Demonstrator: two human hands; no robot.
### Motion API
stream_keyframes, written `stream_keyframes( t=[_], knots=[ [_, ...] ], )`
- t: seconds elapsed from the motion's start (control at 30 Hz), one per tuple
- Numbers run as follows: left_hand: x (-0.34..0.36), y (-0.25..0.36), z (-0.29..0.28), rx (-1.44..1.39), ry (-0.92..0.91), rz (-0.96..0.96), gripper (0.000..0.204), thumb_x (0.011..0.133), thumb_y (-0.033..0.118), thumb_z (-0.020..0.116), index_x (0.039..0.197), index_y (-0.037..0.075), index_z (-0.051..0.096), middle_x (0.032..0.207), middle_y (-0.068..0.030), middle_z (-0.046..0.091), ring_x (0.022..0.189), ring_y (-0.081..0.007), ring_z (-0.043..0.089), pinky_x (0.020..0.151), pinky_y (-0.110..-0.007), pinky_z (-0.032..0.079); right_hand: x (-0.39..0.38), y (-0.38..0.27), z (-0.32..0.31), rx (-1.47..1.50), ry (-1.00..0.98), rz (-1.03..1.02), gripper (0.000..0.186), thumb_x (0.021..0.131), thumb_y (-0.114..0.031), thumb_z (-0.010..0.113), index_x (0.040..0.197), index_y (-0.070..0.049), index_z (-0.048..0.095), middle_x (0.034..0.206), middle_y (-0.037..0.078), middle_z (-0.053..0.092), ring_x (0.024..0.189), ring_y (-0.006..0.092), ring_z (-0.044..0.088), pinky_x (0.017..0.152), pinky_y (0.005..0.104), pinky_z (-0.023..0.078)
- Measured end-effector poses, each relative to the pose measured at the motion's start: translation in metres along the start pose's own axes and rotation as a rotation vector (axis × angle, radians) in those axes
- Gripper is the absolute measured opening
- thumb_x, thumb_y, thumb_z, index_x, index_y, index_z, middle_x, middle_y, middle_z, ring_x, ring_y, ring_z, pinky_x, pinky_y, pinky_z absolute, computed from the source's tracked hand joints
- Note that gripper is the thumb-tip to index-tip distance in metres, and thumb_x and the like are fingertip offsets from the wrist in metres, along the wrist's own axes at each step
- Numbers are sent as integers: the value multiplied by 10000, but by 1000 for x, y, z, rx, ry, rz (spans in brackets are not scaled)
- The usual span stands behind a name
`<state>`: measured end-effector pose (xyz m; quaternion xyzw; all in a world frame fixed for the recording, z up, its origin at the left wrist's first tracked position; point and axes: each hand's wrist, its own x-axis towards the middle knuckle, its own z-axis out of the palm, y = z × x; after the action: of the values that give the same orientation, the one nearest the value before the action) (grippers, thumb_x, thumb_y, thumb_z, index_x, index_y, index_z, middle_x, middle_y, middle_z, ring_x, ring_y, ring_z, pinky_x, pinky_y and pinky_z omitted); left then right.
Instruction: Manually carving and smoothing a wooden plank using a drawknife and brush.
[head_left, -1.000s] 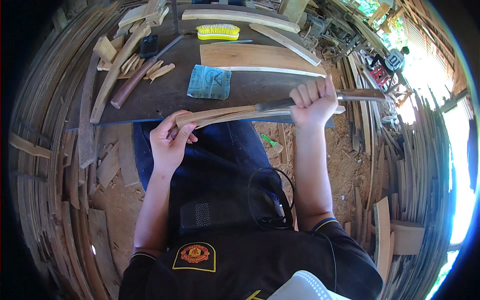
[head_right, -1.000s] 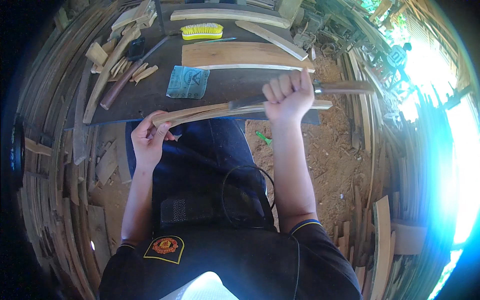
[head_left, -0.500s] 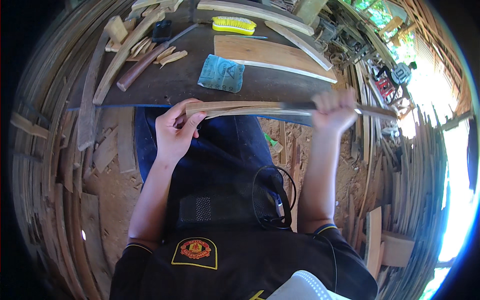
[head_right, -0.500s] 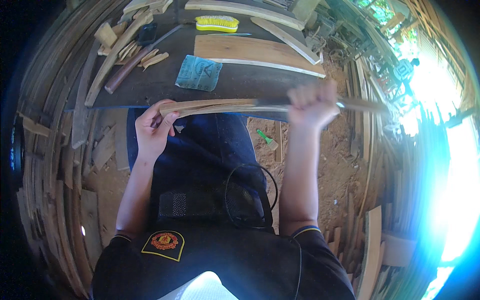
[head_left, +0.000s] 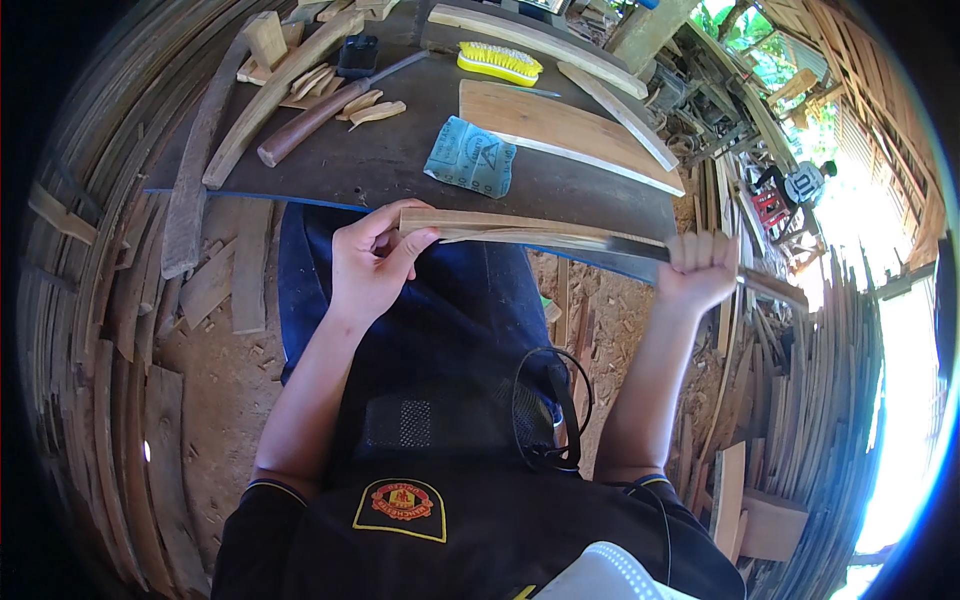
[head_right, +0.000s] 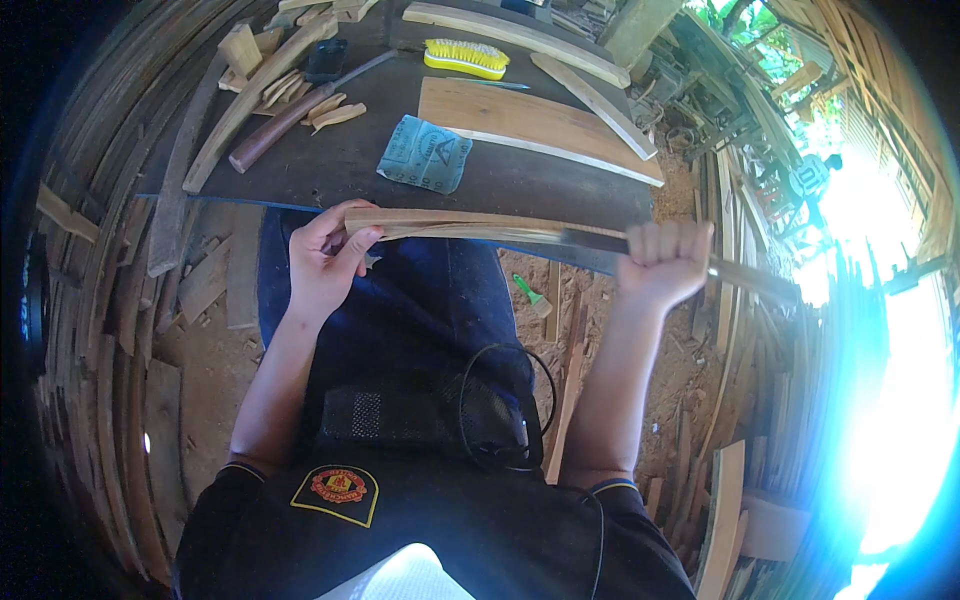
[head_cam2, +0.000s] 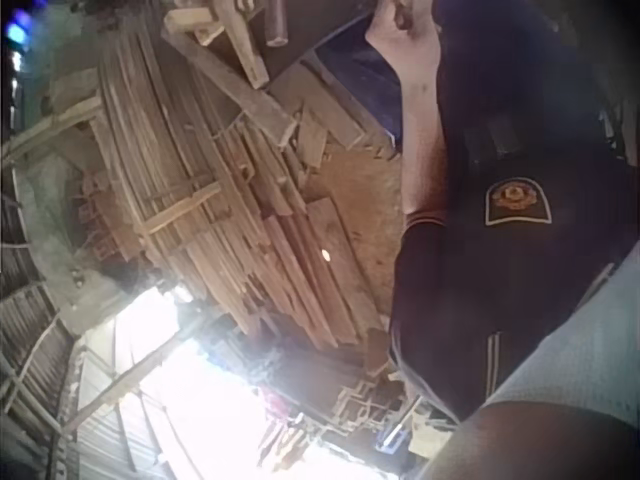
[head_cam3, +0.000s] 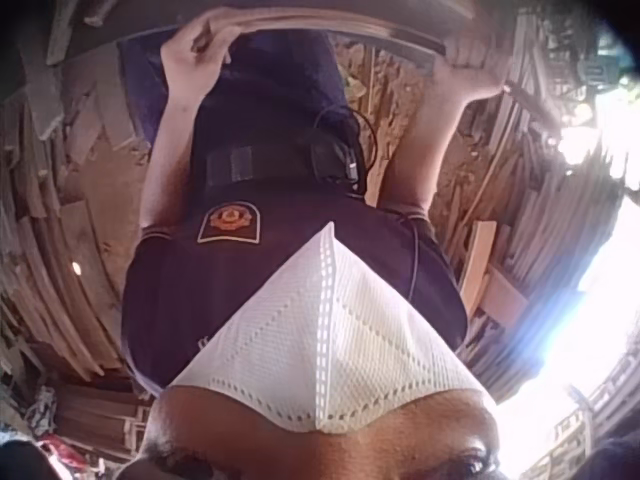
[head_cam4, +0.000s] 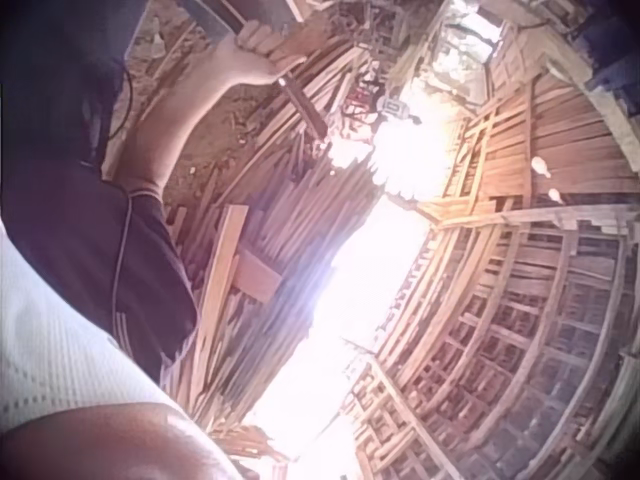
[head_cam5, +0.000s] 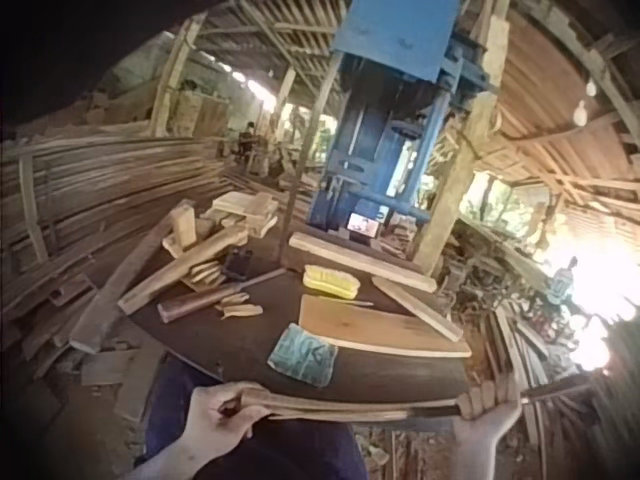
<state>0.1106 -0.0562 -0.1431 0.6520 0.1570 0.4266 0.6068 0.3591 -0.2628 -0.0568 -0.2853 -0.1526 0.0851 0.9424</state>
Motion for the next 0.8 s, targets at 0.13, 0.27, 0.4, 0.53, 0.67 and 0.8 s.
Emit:
stream_keyframes(
  t=[0.13, 0.27, 0.4, 0.53, 0.67, 0.8],
  knots=[
    [-1, -3, -1, -44, 47, -24, 232, 845, 47, 690, 1061, -20, 637, 740, -5, 622, 520, -7, 484, 448, -157, 380, -20, 37, 41, 49, -60, 198, 462, 962, -408, 456, 583, -177, 325, 466, -61, 165, 399, 98, 100, 401, 288, 87],
    [-5, -3, -6, 33, 40, 9, 242, 846, 51, 690, 1071, -19, 637, 731, 4, 618, 521, -3, 474, 451, -156, 377, -20, 50, 44, 95, -254, 268, 469, 996, -356, 386, 571, -176, 301, 461, -53, 161, 400, 95, 106, 386, 274, 94],
    [1, -2, -5, 64, 37, -2, 241, 843, 66, 698, 1063, -14, 644, 718, 14, 613, 511, -4, 464, 452, -156, 374, 6, 16, 12, -8, -112, 117, 492, 999, -379, 375, 558, -184, 280, 456, -51, 156, 399, 95, 98, 389, 281, 85],
    [2, 0, -3, 74, 2, 0, 242, 837, 76, 708, 1059, -1, 655, 695, 24, 603, 501, -1, 448, 453, -157, 363, 12, 12, 0, 9, -189, 87, 499, 992, -372, 393, 540, -195, 277, 448, -64, 148, 393, 88, 98, 384, 276, 79],
    [0, -2, -2, 44, 54, 2, 253, 828, 81, 720, 1060, 3, 660, 659, 38, 575, 496, 1, 441, 459, -156, 353, -23, 63, 50, 64, -186, 305, 477, 985, -411, 394, 581, -169, 315, 460, -52, 168, 399, 110, 105, 408, 293, 98],
    [-1, -5, -7, 68, 35, -9, 258, 821, 79, 727, 1058, 4, 663, 632, 54, 546, 507, 5, 445, 463, -155, 348, -27, 70, 63, 58, -245, 341, 474, 988, -406, 382, 584, -168, 310, 463, -50, 161, 405, 110, 94, 408, 292, 98]
  ],
)
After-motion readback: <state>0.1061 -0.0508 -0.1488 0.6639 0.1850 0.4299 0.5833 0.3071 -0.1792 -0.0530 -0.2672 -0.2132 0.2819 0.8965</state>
